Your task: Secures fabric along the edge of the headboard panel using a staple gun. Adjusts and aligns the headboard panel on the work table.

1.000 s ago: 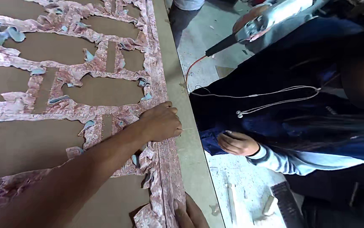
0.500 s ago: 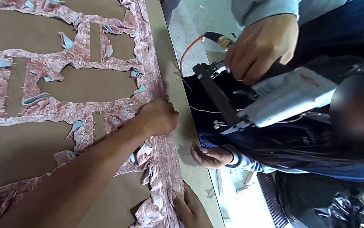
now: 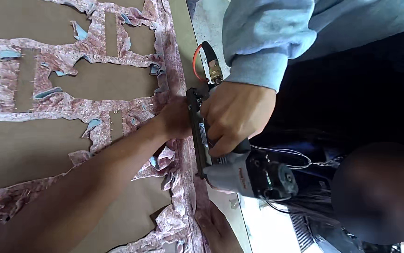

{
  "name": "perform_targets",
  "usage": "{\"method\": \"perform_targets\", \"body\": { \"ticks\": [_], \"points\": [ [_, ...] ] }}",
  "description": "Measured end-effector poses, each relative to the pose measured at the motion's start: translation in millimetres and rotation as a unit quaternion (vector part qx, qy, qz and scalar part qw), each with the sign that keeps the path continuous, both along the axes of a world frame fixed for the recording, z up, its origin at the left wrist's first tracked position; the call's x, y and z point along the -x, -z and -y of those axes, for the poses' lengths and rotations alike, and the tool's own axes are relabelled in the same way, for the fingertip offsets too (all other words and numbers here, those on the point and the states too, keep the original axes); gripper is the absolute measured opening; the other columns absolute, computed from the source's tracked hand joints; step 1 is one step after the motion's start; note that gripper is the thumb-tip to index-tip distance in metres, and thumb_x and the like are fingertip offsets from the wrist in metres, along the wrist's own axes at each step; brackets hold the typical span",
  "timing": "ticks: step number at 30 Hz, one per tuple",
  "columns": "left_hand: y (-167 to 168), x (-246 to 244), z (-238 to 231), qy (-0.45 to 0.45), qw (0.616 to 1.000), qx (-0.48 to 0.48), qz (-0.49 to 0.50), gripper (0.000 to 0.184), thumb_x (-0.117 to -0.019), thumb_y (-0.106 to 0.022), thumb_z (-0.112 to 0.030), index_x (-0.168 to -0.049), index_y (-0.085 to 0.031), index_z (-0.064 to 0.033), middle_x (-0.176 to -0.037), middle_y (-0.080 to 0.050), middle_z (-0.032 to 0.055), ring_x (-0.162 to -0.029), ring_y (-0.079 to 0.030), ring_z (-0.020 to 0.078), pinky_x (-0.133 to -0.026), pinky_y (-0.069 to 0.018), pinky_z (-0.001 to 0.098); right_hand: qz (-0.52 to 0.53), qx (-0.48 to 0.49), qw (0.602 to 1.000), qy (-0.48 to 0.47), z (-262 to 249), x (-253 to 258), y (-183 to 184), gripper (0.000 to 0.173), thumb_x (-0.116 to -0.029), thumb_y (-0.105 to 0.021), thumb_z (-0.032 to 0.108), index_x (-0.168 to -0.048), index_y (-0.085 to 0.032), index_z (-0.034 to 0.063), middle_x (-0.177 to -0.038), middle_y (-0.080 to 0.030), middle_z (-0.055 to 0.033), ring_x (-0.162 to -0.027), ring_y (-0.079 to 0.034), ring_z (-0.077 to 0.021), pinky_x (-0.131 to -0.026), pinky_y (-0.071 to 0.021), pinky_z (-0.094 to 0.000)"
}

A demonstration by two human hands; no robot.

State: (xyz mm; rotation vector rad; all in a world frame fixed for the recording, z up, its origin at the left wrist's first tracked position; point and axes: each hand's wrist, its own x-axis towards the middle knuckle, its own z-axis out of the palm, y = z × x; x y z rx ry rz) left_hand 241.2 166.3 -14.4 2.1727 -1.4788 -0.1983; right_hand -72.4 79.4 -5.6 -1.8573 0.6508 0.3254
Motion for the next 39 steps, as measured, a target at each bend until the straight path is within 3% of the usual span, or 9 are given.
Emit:
{"method": "perform_targets", "body": {
  "ticks": [6,9,12,15,19,23,27,35,39],
  "points": [
    [-2,-24,0,-0.009,0.994,-0.089,-0.061,0.033,-0.0856,-0.075,-0.028,-0.113,-0.072,-0.0089,-0.116,-0.07,0.0139,-0.116,-0.064,0.0322,-0.109,-0.0426,0.0565,0.001,0.022,1.0,-0.016,2,1,6,0.053,-0.1026,-0.057,0.046,-0.128,-0.059,-0.0007,-0.099,-0.072,0.0,-0.088,-0.069,-0.0032,-0.084,-0.0605,-0.0268],
    [2,-47,2,0.005,0.997,-0.082,0.001,0.038,-0.0951,-0.063,-0.036,-0.125,-0.069,-0.0127,-0.135,-0.065,0.0097,-0.141,-0.047,0.034,-0.12,-0.0143,0.0705,0.008,0.038,0.999,-0.02,0,0,7,0.056,-0.1025,-0.056,0.048,-0.13,-0.059,-0.0009,-0.102,-0.073,0.0009,-0.092,-0.069,-0.0013,-0.088,-0.0593,-0.0252],
    [3,-58,-4,-0.003,0.994,-0.106,0.02,0.039,-0.1036,-0.047,-0.044,-0.115,-0.073,-0.0179,-0.145,-0.061,0.0011,-0.152,-0.033,0.032,-0.12,-0.0064,0.0742,0.011,0.034,0.999,-0.008,-2,1,9,0.058,-0.1013,-0.058,0.049,-0.131,-0.058,-0.0011,-0.102,-0.073,0.0006,-0.092,-0.069,-0.002,-0.087,-0.0598,-0.0255],
    [7,-64,-3,-0.011,0.994,-0.107,0.019,0.043,-0.1029,-0.043,-0.047,-0.116,-0.072,-0.0185,-0.14,-0.064,0.0027,-0.148,-0.041,0.0289,-0.122,-0.0122,0.0701,0.012,0.032,0.999,0.0,-2,1,12,0.057,-0.1005,-0.058,0.051,-0.127,-0.06,0.0002,-0.097,-0.072,0.0019,-0.086,-0.069,-0.0028,-0.082,-0.0607,-0.0263],
    [13,-69,0,-0.009,0.997,-0.075,0.016,0.028,-0.0917,-0.064,-0.04,-0.11,-0.073,-0.022,-0.129,-0.068,0.0011,-0.136,-0.052,0.0256,-0.122,-0.0228,0.0622,0.025,0.036,0.999,0.008,-4,1,11,0.049,-0.1007,-0.06,0.048,-0.119,-0.064,0.003,-0.091,-0.072,0.0035,-0.084,-0.07,-0.0025,-0.08,-0.0606,-0.026],
    [16,-75,-4,0.007,1.0,-0.01,-0.017,0.019,-0.1006,-0.06,-0.025,-0.115,-0.072,-0.0294,-0.118,-0.07,-0.0041,-0.126,-0.058,0.0196,-0.119,-0.0305,0.0579,0.038,0.034,0.998,0.034,-7,1,12,0.029,-0.1011,-0.062,0.031,-0.113,-0.066,0.0049,-0.09,-0.072,0.0047,-0.085,-0.069,-0.0005,-0.082,-0.0592,-0.0223],
    [14,-77,-4,-0.01,0.999,0.014,-0.046,0.028,-0.1018,-0.056,-0.02,-0.129,-0.059,-0.0233,-0.105,-0.071,0.0014,-0.107,-0.066,0.0237,-0.104,-0.0456,0.0561,0.037,0.04,0.997,0.06,-6,6,17,0.024,-0.0983,-0.067,0.027,-0.108,-0.069,0.0045,-0.091,-0.073,0.0033,-0.087,-0.069,-0.0008,-0.086,-0.0583,-0.0223],
    [10,-72,-7,-0.024,0.998,0.019,-0.046,0.014,-0.1037,-0.054,-0.021,-0.115,-0.059,-0.0142,-0.1,-0.068,0.0066,-0.101,-0.066,0.0259,-0.097,-0.0475,0.0541,0.065,0.011,0.997,0.047,-8,3,16,0.019,-0.1,-0.064,0.028,-0.098,-0.069,0.0099,-0.084,-0.07,0.0064,-0.08,-0.067,-0.0003,-0.08,-0.0582,-0.0218],
    [16,-74,-3,-0.039,0.999,0.001,-0.036,0.022,-0.1019,-0.053,-0.022,-0.121,-0.063,-0.018,-0.106,-0.07,0.0032,-0.109,-0.065,0.0242,-0.106,-0.0435,0.0543,0.078,0.002,0.996,0.045,-9,2,18,0.023,-0.1004,-0.064,0.035,-0.099,-0.066,0.0124,-0.08,-0.068,0.008,-0.076,-0.065,-0.0002,-0.075,-0.0573,-0.0206]
  ]
}}
